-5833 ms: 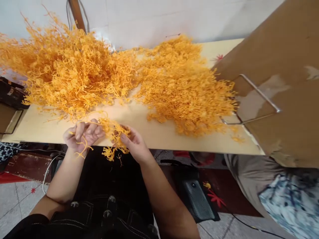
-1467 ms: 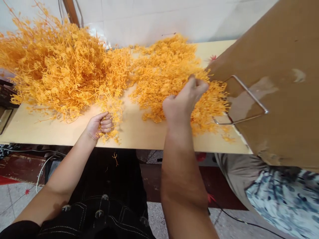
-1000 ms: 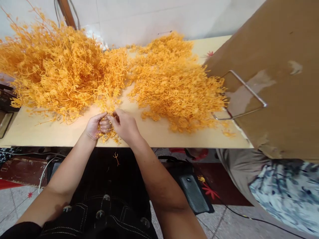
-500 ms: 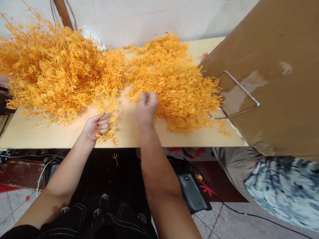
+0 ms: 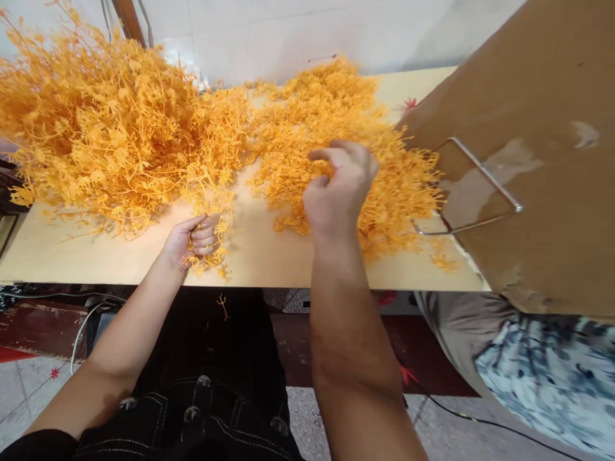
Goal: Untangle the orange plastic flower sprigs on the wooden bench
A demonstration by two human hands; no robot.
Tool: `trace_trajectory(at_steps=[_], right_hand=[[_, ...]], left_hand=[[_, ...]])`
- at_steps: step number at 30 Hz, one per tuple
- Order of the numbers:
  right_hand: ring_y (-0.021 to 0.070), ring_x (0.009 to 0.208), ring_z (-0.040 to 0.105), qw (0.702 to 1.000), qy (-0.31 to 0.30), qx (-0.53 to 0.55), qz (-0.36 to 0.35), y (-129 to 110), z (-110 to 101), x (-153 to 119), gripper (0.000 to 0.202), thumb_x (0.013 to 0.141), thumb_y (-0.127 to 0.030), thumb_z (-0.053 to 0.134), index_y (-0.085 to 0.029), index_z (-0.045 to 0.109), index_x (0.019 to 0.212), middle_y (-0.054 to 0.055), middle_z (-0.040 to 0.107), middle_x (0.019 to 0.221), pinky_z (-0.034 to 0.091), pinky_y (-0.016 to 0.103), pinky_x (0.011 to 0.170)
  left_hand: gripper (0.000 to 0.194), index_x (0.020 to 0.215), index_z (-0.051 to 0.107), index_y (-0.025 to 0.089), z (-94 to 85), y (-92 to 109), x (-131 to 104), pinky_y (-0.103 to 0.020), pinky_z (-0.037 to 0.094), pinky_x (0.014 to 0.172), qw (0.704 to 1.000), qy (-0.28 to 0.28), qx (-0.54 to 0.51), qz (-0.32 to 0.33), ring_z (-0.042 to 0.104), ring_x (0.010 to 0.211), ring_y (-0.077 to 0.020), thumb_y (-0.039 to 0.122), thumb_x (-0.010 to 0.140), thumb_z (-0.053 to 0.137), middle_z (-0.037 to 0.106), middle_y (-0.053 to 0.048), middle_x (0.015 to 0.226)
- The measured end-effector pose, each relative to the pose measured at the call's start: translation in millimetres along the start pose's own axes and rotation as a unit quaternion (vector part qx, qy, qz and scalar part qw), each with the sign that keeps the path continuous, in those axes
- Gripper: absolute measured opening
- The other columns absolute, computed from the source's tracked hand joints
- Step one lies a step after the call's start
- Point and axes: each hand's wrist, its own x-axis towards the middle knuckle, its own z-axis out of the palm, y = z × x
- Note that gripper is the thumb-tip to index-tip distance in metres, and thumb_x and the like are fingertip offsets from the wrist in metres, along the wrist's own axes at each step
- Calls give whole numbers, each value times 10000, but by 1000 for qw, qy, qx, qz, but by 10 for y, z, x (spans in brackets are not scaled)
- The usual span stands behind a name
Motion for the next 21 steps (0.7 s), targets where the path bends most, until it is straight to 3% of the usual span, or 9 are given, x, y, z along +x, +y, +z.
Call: trace_trajectory(at_steps=[2, 4, 6, 8, 11, 14, 16, 18, 21], right_hand=[[284, 1113, 433, 996, 74, -51, 30, -344, 64, -60, 208, 831, -169, 418, -272, 577, 917, 75, 537, 1074, 303, 558, 965], [236, 959, 525, 998, 65, -9, 12, -709, 166, -122, 107, 804, -203, 493, -215, 588, 852, 66, 591, 911, 391, 491, 893], [187, 822, 554, 996, -66, 67, 5, -990, 294, -201, 150, 804, -264, 523, -179, 594, 905, 68, 589, 888, 461, 380, 749], [169, 785, 548, 981, -174, 82, 2, -1132, 413, -283, 203, 793, -265, 542, -160, 592, 960, 82, 569, 916, 451, 328, 699], [137, 704, 506, 969, -239, 59, 24, -1131, 496, -352, 181, 776, -225, 550, -153, 588, 937, 65, 528, 864, 413, 298, 666], [89, 588, 429, 952, -284, 102, 44, -1060, 472, -348, 71, 766, -226, 551, -156, 553, 764, 7, 462, 727, 365, 260, 588], [81, 577, 418, 949, -271, 152, 46, -1039, 459, -342, 111, 755, -221, 559, -160, 505, 680, -11, 441, 676, 348, 246, 561], [81, 584, 426, 955, -217, 193, 62, -1024, 474, -342, 138, 741, -209, 573, -164, 482, 647, -15, 456, 659, 346, 239, 547], [75, 544, 425, 960, -60, 232, 144, -924, 479, -283, 160, 751, -199, 562, -176, 448, 640, -30, 456, 600, 341, 229, 511]], left_hand=[[328, 574, 342, 152, 8, 2, 1, -116, 113, 308, 1000, 1, 0, -1, 212, 304, -39, 208, 892, 287, 126, 86, 454], [332, 568, 335, 153, 14, 4, 1, -115, 124, 307, 1000, 1, 0, 2, 215, 307, -39, 213, 891, 292, 132, 84, 455], [327, 573, 348, 150, 18, 4, -5, -116, 136, 304, 1000, 9, 2, 7, 212, 306, -38, 218, 890, 301, 145, 83, 455], [324, 584, 367, 146, 20, 3, -18, -117, 145, 300, 1000, 22, 2, 16, 199, 302, -33, 221, 892, 301, 158, 83, 455], [339, 583, 371, 140, 22, 1, -48, -109, 147, 299, 999, 28, 4, 18, 192, 301, -27, 223, 899, 284, 158, 82, 457], [354, 573, 364, 138, 30, 2, -69, -100, 141, 302, 1000, 17, 6, 7, 200, 307, -28, 221, 903, 268, 144, 81, 463], [357, 572, 361, 140, 38, 3, -73, -101, 139, 303, 1000, 13, 5, 6, 202, 310, -29, 221, 905, 260, 142, 80, 465], [352, 578, 360, 141, 38, 0, -71, -104, 134, 302, 1000, 13, 5, 1, 205, 312, -32, 224, 906, 262, 147, 78, 467], [338, 583, 351, 147, 8, -12, -63, -108, 110, 302, 1000, 0, 5, -18, 195, 310, -33, 219, 903, 271, 139, 81, 469]])
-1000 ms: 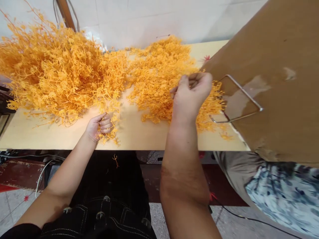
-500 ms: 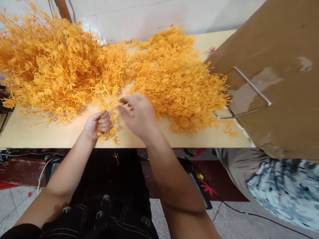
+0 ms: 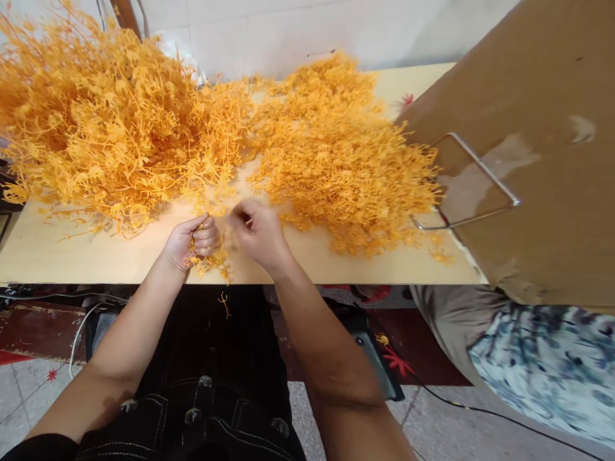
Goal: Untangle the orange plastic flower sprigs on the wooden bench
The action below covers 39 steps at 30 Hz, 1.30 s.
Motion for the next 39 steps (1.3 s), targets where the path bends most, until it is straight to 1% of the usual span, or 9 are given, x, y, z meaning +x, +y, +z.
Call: trace_trajectory(at_steps=[3, 5, 11, 20, 22, 25, 29, 33, 39], right_hand=[[66, 427, 383, 964, 244, 81, 61, 80, -241, 236, 178, 805, -173, 476, -204, 369, 667, -70, 385, 529, 316, 219, 435], [66, 419, 403, 942, 317, 89, 60, 118, -472, 439, 187, 805, -114, 454, -208, 347, 684, -74, 370, 556, 330, 219, 429], [184, 1062, 490, 939, 236, -244, 50, 175, -759, 667, 494, 645, 25, 544, -178, 581, 1094, 77, 427, 1172, 394, 387, 929], [290, 1016, 466, 934, 187, -303, 31, 109, -656, 489, 123, 759, -195, 551, -156, 626, 849, 149, 523, 935, 380, 455, 912], [255, 910, 506, 952, 148, -268, -18, -18, -586, 377, 67, 793, -224, 516, -204, 580, 789, 107, 532, 855, 416, 435, 837], [201, 778, 528, 975, -23, -210, -70, -201, -302, 122, 110, 825, -317, 504, -224, 555, 796, 64, 539, 798, 435, 373, 721], [180, 754, 529, 955, -164, -233, -85, -266, 46, -97, 220, 772, -234, 557, -177, 540, 984, 90, 536, 932, 421, 334, 678], [166, 765, 515, 942, -232, -213, -118, -244, 33, -46, 210, 769, -147, 499, -159, 508, 978, 85, 523, 925, 420, 313, 683], [104, 683, 502, 921, -376, 87, -51, -58, -55, 100, 207, 779, -318, 559, -191, 478, 920, 6, 517, 807, 456, 260, 634]], left_hand=[[327, 580, 334, 155, -43, -12, 11, -116, 103, 307, 1000, -19, -8, -1, 188, 308, -35, 213, 897, 281, 124, 86, 470], [317, 584, 333, 157, -55, -14, 25, -120, 108, 311, 1000, -23, -12, 7, 192, 308, -36, 209, 894, 290, 127, 86, 469], [314, 580, 320, 161, -30, -4, 51, -129, 113, 314, 1000, -25, 4, -3, 189, 307, -37, 209, 890, 292, 144, 82, 463], [342, 550, 353, 151, -16, 11, 38, -130, 116, 314, 998, -46, 38, 4, 172, 316, -41, 205, 877, 267, 128, 75, 451], [331, 548, 342, 155, 0, 10, 37, -129, 131, 313, 999, -33, 37, 7, 177, 316, -43, 206, 870, 281, 130, 74, 450], [325, 544, 346, 152, 16, 4, 26, -124, 148, 312, 999, -22, 43, 14, 181, 319, -42, 211, 860, 300, 134, 73, 454], [347, 531, 377, 146, 5, -1, -8, -119, 174, 311, 997, 1, 76, 10, 175, 319, -45, 230, 858, 297, 103, 76, 445], [381, 483, 372, 142, -25, 0, -35, -128, 190, 311, 992, -43, 117, -6, 173, 317, -49, 211, 844, 270, 114, 67, 417], [395, 454, 345, 149, -43, -7, -66, -153, 208, 315, 976, -119, 168, -67, 200, 305, -54, 231, 836, 291, 177, 45, 390]])
